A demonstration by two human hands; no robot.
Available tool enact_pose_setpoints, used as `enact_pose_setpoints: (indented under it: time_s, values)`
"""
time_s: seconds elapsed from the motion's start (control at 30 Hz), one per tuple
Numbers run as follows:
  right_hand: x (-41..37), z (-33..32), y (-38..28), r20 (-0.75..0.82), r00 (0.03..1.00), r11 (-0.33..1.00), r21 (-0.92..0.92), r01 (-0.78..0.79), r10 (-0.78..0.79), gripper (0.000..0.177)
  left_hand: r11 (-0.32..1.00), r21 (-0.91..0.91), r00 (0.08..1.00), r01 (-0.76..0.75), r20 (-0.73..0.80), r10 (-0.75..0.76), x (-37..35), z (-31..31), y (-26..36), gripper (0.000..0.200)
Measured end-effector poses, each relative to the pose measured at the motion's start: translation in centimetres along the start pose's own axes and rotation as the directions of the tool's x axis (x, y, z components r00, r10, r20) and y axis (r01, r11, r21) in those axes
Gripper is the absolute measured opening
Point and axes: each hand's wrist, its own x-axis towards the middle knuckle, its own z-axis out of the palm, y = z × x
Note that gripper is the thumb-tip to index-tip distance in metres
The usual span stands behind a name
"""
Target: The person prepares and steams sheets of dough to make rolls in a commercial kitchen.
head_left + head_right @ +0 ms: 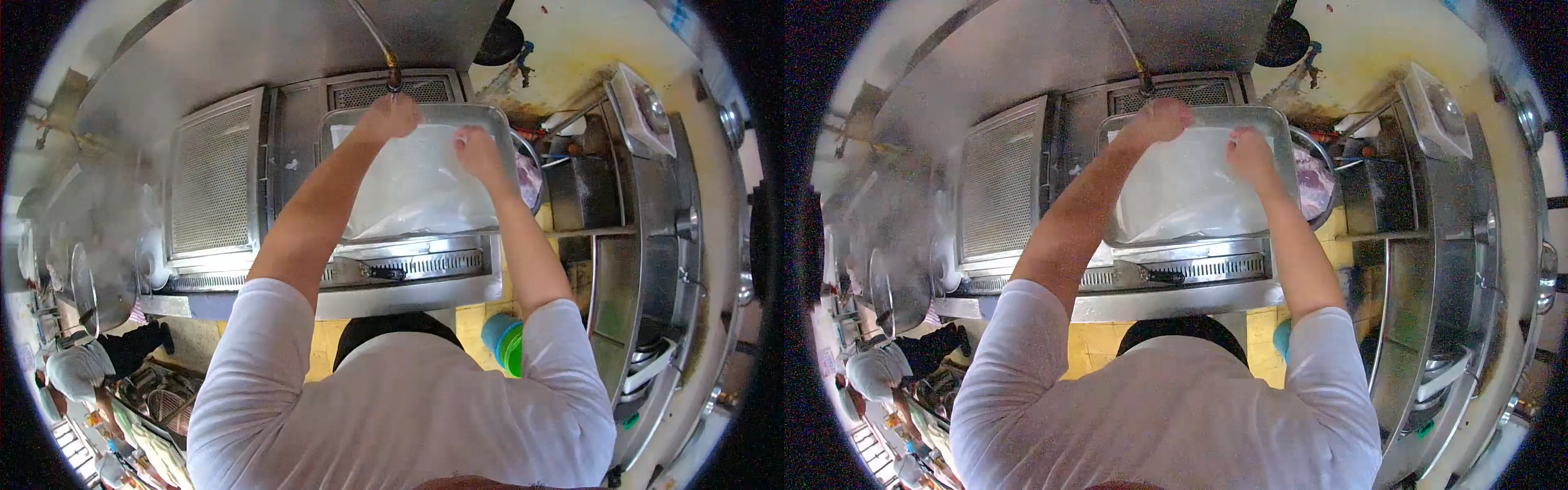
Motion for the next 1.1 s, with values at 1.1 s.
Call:
enact_pose_setpoints:
  time_s: [1.1]
  values:
    - [-5.8,-14.4,4.5,-0.149,0.989,0.979,0.199,0.037,-0.008,0.013,0.877,-0.455,0.769,0.152,-0.503,-0.394,-20.7,-3.8,-2.9,0.017]
